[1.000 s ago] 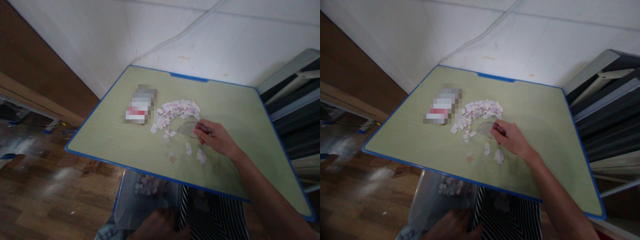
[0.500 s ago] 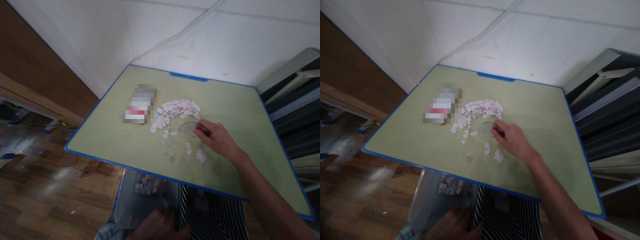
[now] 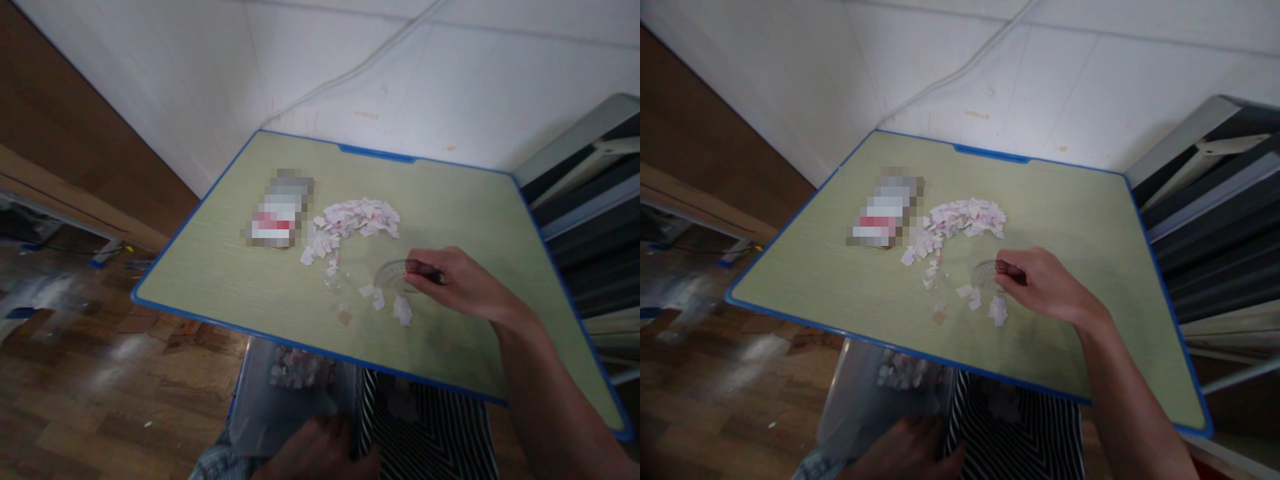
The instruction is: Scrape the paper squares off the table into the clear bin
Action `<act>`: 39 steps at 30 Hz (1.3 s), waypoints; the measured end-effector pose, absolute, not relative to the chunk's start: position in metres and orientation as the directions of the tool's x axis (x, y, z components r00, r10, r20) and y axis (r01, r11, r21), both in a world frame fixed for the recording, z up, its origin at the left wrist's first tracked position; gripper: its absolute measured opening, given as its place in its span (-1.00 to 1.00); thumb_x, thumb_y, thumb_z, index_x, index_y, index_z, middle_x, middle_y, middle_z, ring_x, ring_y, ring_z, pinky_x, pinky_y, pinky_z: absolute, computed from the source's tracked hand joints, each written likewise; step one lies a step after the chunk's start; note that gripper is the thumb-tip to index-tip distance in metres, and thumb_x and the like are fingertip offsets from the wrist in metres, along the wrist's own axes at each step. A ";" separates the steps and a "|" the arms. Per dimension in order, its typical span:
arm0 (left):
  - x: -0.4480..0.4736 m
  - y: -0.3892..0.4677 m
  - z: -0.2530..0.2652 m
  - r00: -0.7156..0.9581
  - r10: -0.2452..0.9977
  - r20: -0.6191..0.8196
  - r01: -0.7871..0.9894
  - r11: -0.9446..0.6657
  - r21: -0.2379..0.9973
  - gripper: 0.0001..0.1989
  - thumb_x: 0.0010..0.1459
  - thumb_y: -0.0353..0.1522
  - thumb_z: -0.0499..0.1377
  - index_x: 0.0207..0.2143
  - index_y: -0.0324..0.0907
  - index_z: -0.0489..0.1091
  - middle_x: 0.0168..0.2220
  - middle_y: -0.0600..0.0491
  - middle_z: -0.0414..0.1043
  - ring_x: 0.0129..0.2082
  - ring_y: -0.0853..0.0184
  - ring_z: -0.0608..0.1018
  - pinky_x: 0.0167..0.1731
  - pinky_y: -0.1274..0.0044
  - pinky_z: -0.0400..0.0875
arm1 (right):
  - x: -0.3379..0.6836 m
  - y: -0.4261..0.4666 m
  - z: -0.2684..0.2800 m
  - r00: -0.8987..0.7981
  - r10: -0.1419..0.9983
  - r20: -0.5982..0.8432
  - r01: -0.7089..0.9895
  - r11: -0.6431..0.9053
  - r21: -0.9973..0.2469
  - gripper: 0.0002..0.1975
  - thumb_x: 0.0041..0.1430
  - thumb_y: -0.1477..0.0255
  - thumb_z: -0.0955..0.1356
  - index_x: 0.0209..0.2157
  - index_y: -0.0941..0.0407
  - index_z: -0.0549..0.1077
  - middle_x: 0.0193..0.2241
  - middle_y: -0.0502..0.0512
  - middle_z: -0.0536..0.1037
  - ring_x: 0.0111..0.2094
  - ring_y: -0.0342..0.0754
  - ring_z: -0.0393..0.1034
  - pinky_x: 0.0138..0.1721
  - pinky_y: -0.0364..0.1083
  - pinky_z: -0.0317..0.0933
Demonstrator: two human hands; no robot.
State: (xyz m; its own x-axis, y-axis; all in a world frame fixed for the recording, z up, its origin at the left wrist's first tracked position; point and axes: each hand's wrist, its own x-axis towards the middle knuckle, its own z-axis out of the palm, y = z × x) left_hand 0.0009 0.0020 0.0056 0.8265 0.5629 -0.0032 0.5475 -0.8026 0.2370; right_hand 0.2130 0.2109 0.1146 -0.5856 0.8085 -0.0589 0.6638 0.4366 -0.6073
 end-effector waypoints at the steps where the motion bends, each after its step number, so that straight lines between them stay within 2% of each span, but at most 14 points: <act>1: 0.001 0.003 0.007 0.832 0.554 -0.023 0.542 -0.804 0.244 -0.70 0.28 -0.30 0.12 0.00 -0.08 0.10 -0.49 0.17 0.38 -0.57 0.33 0.44 -0.71 0.56 0.21 | 0.214 0.210 0.117 -0.576 0.816 -0.054 0.662 0.427 -0.616 -0.75 0.09 0.35 0.27 -0.62 0.09 0.21 -0.71 -0.07 0.21 -0.66 -0.19 0.07 -0.61 -0.16 -0.08; 5: 0.001 0.003 0.008 0.840 0.537 -0.080 0.539 -0.804 0.251 -0.69 0.31 -0.27 0.09 0.02 -0.09 0.06 -0.44 0.15 0.40 -0.53 0.33 0.46 -0.68 0.57 0.24 | 0.208 0.209 0.117 -0.546 0.837 -0.044 0.613 0.363 -0.702 -0.75 0.10 0.33 0.27 -0.60 0.08 0.20 -0.70 -0.08 0.22 -0.66 -0.20 0.10 -0.62 -0.17 -0.02; 11: 0.003 -0.001 -0.002 0.835 0.550 0.000 0.536 -0.814 0.223 -0.65 0.24 -0.29 0.16 -0.01 -0.10 0.08 -0.50 0.18 0.38 -0.60 0.34 0.43 -0.71 0.58 0.20 | 0.193 0.214 0.095 -0.417 0.908 -0.039 0.589 0.238 -0.772 -0.81 0.14 0.33 0.23 -0.51 0.09 0.21 -0.73 -0.11 0.26 -0.68 -0.21 0.17 -0.61 -0.19 0.06; 17: 0.003 -0.001 -0.002 0.833 0.553 -0.002 0.539 -0.811 0.229 -0.60 0.19 -0.29 0.21 -0.01 -0.10 0.09 -0.48 0.17 0.40 -0.61 0.34 0.44 -0.71 0.60 0.21 | 0.193 0.215 0.091 -0.551 0.819 -0.163 0.534 0.195 -0.823 -0.80 0.11 0.31 0.24 -0.51 0.10 0.24 -0.74 -0.12 0.27 -0.70 -0.22 0.15 -0.63 -0.20 0.04; 21: 0.003 0.000 0.000 0.843 0.536 -0.033 0.527 -0.814 0.245 -0.60 0.20 -0.30 0.19 0.01 -0.10 0.08 -0.48 0.16 0.40 -0.59 0.33 0.45 -0.71 0.61 0.21 | 0.191 0.214 0.093 -0.502 0.853 -0.140 0.537 0.180 -0.824 -0.81 0.11 0.33 0.24 -0.52 0.10 0.23 -0.74 -0.13 0.27 -0.70 -0.23 0.14 -0.64 -0.21 0.03; 28: 0.003 0.001 0.001 0.846 0.531 -0.040 0.524 -0.817 0.242 -0.61 0.21 -0.32 0.17 0.02 -0.10 0.08 -0.49 0.15 0.39 -0.60 0.31 0.45 -0.71 0.60 0.20 | 0.187 0.211 0.094 -0.558 0.805 -0.200 0.534 0.164 -0.830 -0.83 0.11 0.35 0.25 -0.50 0.11 0.24 -0.73 -0.12 0.30 -0.70 -0.23 0.16 -0.63 -0.22 0.06; 35: 0.002 -0.002 -0.002 0.838 0.546 -0.003 0.530 -0.813 0.241 -0.58 0.17 -0.31 0.21 0.01 -0.09 0.10 -0.50 0.16 0.38 -0.61 0.31 0.44 -0.72 0.59 0.23 | 0.185 0.209 0.094 -0.569 0.800 -0.188 0.530 0.183 -0.828 -0.82 0.13 0.33 0.24 -0.49 0.11 0.25 -0.71 -0.10 0.31 -0.68 -0.23 0.17 -0.62 -0.22 0.07; 39: 0.003 -0.001 -0.002 0.832 0.555 0.020 0.534 -0.810 0.241 -0.65 0.22 -0.30 0.17 0.00 -0.08 0.12 -0.52 0.18 0.36 -0.61 0.32 0.42 -0.72 0.59 0.21 | 0.184 0.207 0.095 -0.575 0.800 -0.171 0.516 0.192 -0.835 -0.82 0.14 0.33 0.24 -0.49 0.11 0.25 -0.71 -0.10 0.32 -0.68 -0.24 0.17 -0.60 -0.22 0.07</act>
